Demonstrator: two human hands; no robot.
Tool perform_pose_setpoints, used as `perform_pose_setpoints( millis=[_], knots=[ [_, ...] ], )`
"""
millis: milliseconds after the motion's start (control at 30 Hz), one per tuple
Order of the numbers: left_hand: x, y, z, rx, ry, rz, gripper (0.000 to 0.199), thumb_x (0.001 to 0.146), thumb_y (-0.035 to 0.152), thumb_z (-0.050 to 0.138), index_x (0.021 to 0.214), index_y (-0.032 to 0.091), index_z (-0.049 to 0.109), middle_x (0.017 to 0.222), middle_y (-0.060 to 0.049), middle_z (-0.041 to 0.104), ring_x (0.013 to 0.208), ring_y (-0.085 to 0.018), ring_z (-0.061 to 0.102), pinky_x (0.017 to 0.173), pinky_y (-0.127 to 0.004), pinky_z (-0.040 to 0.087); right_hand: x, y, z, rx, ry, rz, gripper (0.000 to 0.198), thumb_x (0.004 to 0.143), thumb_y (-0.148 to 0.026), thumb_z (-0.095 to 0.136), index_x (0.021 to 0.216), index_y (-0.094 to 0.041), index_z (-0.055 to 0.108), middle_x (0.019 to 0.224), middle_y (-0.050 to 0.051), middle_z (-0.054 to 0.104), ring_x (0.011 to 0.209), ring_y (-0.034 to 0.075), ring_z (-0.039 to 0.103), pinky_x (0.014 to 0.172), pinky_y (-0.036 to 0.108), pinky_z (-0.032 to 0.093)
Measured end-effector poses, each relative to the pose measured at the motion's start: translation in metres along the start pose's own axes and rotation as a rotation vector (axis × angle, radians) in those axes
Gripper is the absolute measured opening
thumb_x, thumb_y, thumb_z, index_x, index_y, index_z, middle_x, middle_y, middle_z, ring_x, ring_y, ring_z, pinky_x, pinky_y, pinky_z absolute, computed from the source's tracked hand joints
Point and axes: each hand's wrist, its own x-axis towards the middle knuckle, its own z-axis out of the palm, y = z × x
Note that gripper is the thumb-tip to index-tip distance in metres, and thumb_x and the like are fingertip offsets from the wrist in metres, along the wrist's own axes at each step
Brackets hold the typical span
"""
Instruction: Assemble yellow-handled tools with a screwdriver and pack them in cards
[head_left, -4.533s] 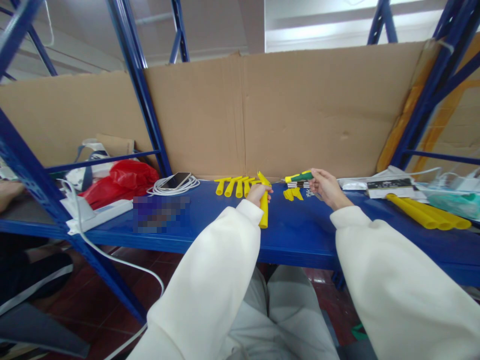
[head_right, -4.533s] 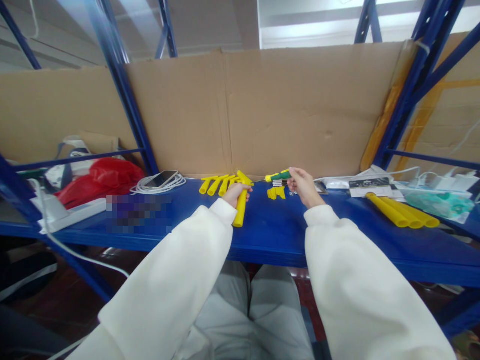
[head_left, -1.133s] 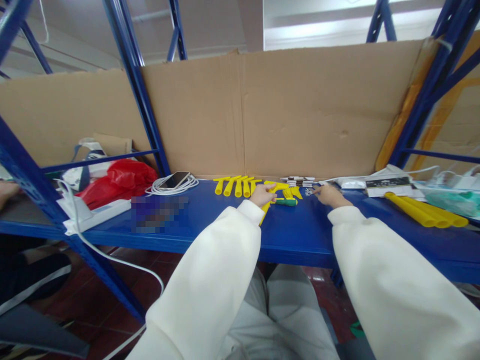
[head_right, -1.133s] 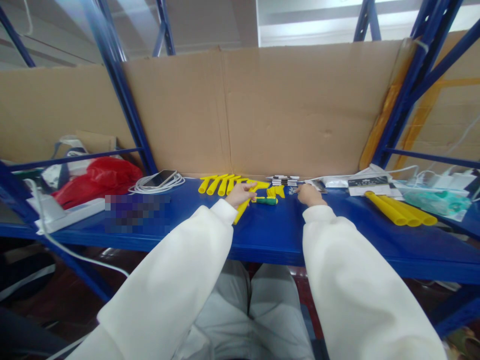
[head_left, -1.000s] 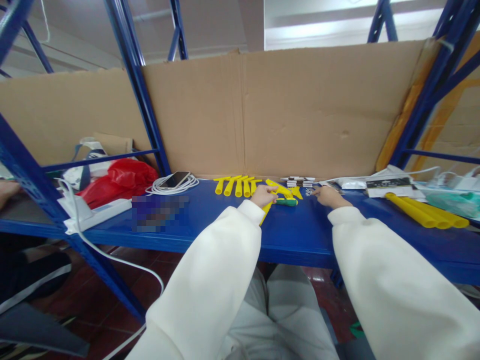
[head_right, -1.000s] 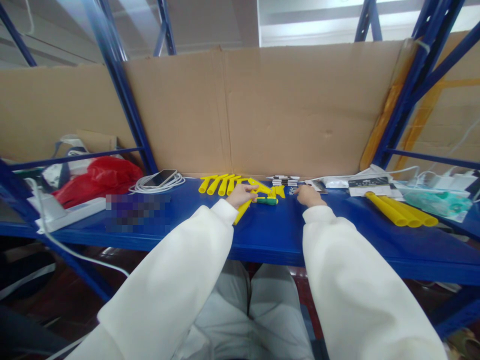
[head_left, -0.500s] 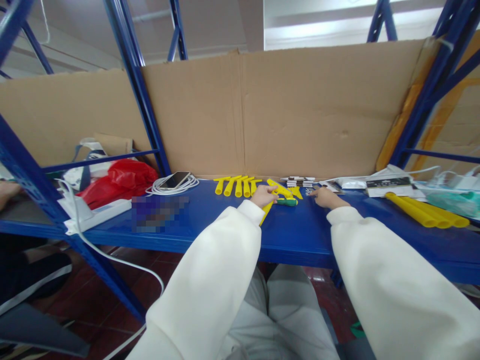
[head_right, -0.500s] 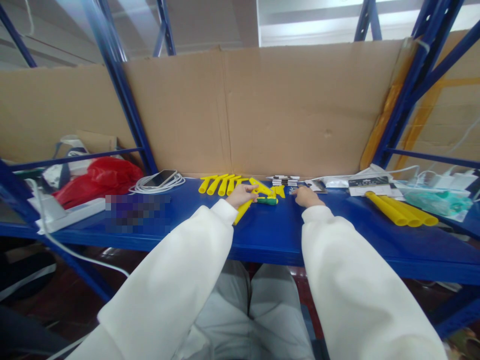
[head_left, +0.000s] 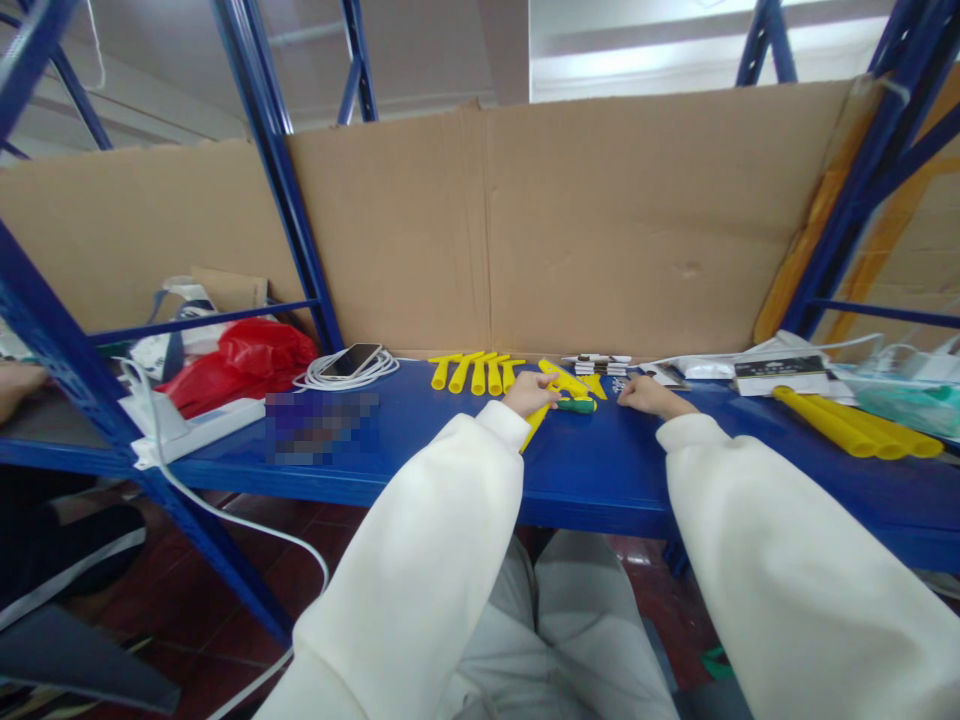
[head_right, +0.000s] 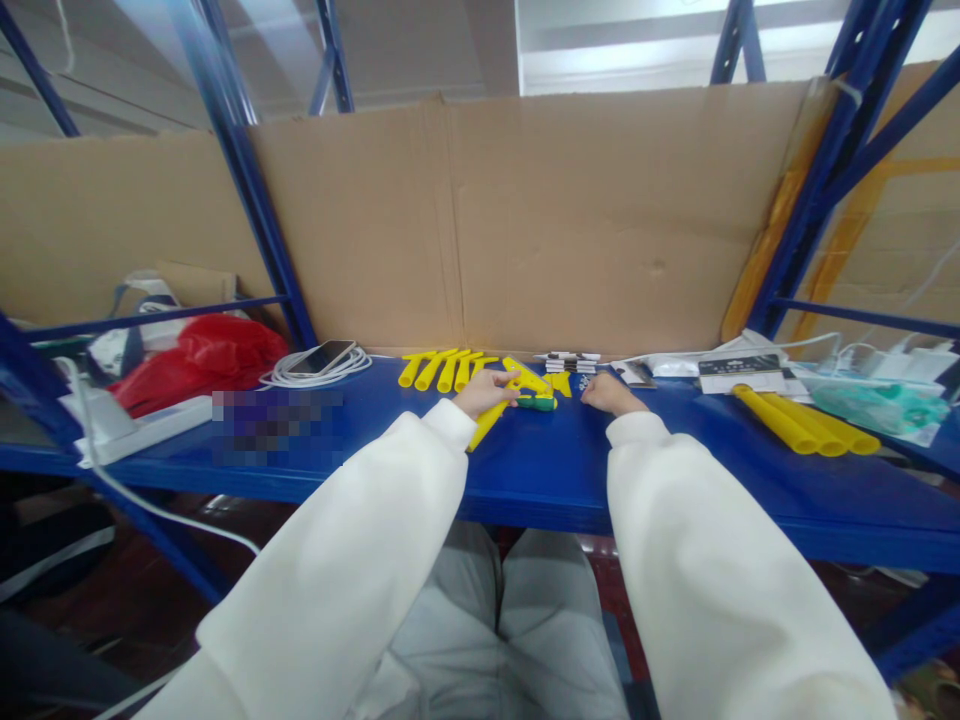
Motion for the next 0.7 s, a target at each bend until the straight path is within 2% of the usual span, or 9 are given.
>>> perform_pose_setpoints(
  millis=[167,300,433,700],
  knots=[
    [0.001,-0.001,-0.001,0.001,0.013,0.015,0.05,0.071,-0.002,0.068,0.121,0.006,0.069,0.122,-0.014,0.07,0.073,-0.016,0.072,0.085,-0.033,0.057,0.003,0.0,0.003,0.103,0.01,0.019,0.017,0.065,-0.018,0.066,0.049,-0.02,0.062,0.054,0.004,0.062,0.061,0.02,0.061,0.061,0.029,0.049],
    [-0.001,-0.001,0.0,-0.02,-0.007,0.015,0.052,0.07,-0.002,0.068,0.122,0.009,0.07,0.122,-0.012,0.07,0.075,-0.016,0.071,0.078,-0.029,0.059,-0.001,-0.012,0.003,0.419,0.063,-0.059,0.009,0.067,-0.026,0.064,0.064,-0.019,0.069,0.069,0.005,0.07,0.069,0.019,0.062,0.065,0.028,0.048],
    [-0.003,0.001,0.003,-0.04,-0.029,0.009,0.053,0.072,-0.004,0.066,0.124,0.006,0.068,0.121,-0.015,0.07,0.071,-0.015,0.07,0.073,-0.028,0.059,-0.008,-0.029,0.005,0.676,0.001,-0.166,0.016,0.066,-0.034,0.068,0.072,-0.019,0.07,0.079,0.004,0.072,0.077,0.018,0.063,0.074,0.029,0.048],
    [-0.002,0.0,0.005,-0.008,-0.084,0.053,0.053,0.074,-0.002,0.066,0.125,0.008,0.067,0.121,-0.014,0.07,0.062,-0.011,0.068,0.081,-0.033,0.058,-0.016,-0.043,0.009,0.721,-0.04,-0.237,0.009,0.063,-0.027,0.068,0.066,-0.019,0.065,0.074,0.002,0.069,0.077,0.018,0.061,0.086,0.034,0.047]
  ],
)
